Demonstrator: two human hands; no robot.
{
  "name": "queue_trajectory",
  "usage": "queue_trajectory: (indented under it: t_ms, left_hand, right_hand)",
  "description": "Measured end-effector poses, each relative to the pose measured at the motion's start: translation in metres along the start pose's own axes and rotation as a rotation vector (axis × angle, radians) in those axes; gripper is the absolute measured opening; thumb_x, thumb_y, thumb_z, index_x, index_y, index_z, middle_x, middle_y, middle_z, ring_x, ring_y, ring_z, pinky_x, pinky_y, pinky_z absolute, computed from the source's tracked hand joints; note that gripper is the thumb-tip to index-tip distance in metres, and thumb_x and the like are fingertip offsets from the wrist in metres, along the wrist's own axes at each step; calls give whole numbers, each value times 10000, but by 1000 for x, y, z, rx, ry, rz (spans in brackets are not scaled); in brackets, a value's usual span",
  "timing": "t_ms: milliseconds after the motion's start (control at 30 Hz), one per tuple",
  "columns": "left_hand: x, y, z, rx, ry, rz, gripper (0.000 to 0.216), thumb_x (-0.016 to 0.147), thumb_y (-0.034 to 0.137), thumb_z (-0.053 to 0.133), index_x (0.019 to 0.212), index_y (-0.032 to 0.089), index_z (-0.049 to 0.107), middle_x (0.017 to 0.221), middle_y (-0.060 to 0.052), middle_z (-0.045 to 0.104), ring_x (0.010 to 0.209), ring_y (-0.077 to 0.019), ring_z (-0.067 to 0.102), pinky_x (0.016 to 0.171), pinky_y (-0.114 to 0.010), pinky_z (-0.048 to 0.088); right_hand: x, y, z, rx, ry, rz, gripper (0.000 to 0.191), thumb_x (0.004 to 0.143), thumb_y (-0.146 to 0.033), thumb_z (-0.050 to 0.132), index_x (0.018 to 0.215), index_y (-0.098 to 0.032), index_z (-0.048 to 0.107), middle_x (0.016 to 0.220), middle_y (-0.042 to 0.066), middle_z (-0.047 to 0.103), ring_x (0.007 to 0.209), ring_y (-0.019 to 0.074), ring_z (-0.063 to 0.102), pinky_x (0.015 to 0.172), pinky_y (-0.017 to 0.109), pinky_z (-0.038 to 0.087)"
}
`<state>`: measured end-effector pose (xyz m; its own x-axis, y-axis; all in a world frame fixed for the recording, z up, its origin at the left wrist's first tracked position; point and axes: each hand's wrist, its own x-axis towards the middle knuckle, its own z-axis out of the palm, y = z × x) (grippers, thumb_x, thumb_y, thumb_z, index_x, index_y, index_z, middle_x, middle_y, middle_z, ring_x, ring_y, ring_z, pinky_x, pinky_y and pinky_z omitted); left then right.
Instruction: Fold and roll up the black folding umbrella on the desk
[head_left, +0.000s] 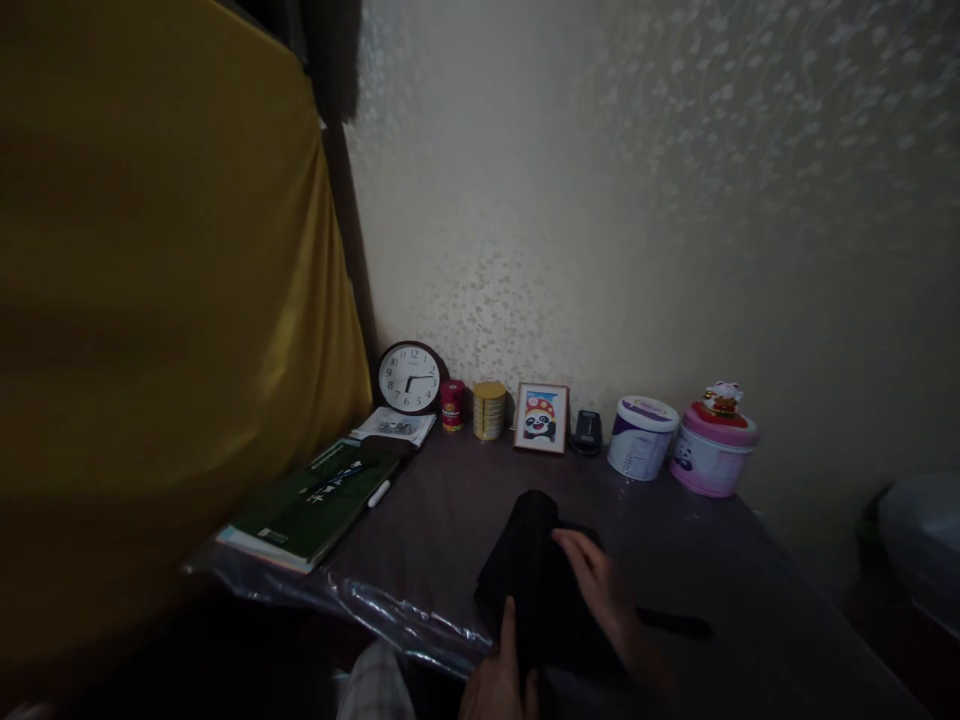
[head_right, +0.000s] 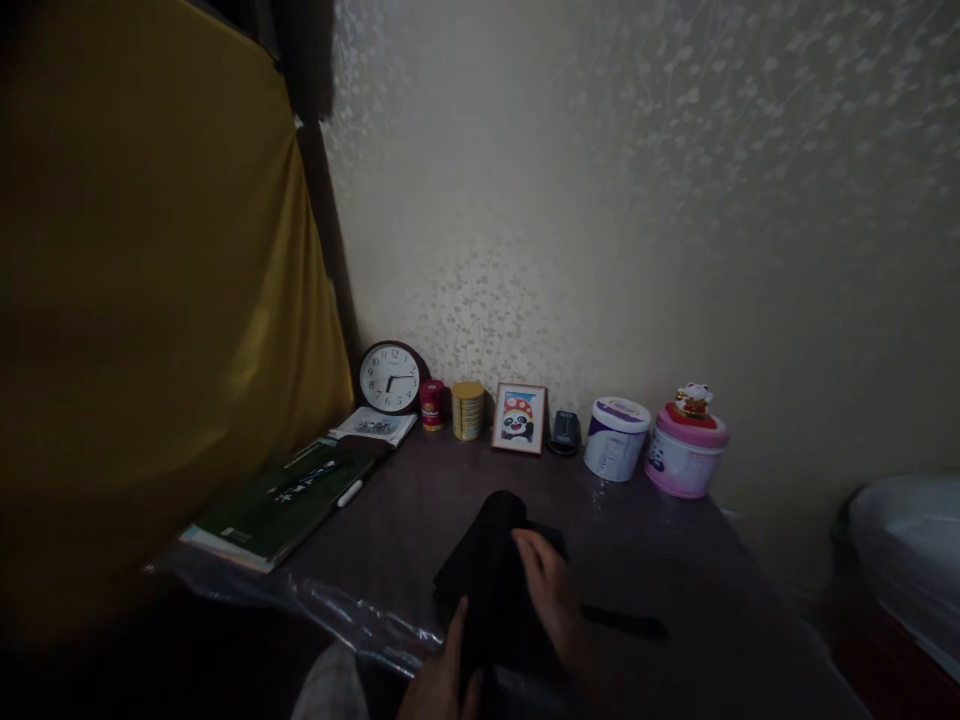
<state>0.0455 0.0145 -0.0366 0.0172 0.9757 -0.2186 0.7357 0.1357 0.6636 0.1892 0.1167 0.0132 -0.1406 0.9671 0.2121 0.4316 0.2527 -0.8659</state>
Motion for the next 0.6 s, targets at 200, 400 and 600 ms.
queue_trajectory:
  t_ms: [200, 400, 600]
  left_hand:
    - [-3, 6, -6, 3, -17, 14, 729, 801, 283, 336, 1372, 39, -46, 1050, -164, 633, 899, -249, 610, 759, -315, 443]
    - [-10, 10, -9, -1, 29, 14, 681, 816, 252, 323, 1387, 84, -8, 1101, -137, 612, 946, -210, 596, 787, -267, 423]
    - [-15, 13, -12, 6, 46, 11, 655, 832, 252, 317, 1390, 91, 15, 1147, -128, 588, 988, -185, 574, 813, -239, 397]
  right_hand:
    - [9, 73, -40, -199, 251, 183, 392, 669, -461, 442, 856, -174, 633, 964, 136, 661, 931, 285, 598, 838, 423, 451]
    - [-2, 61, -38, -89, 131, 143, 343, 688, -488, 452, 726, -200, 634, 796, 84, 686, 788, 254, 624, 718, 354, 475]
    - [2, 50, -31, -101, 83, 109, 361, 746, -485, 418, 627, -184, 577, 658, 40, 633, 663, 205, 584, 617, 297, 440]
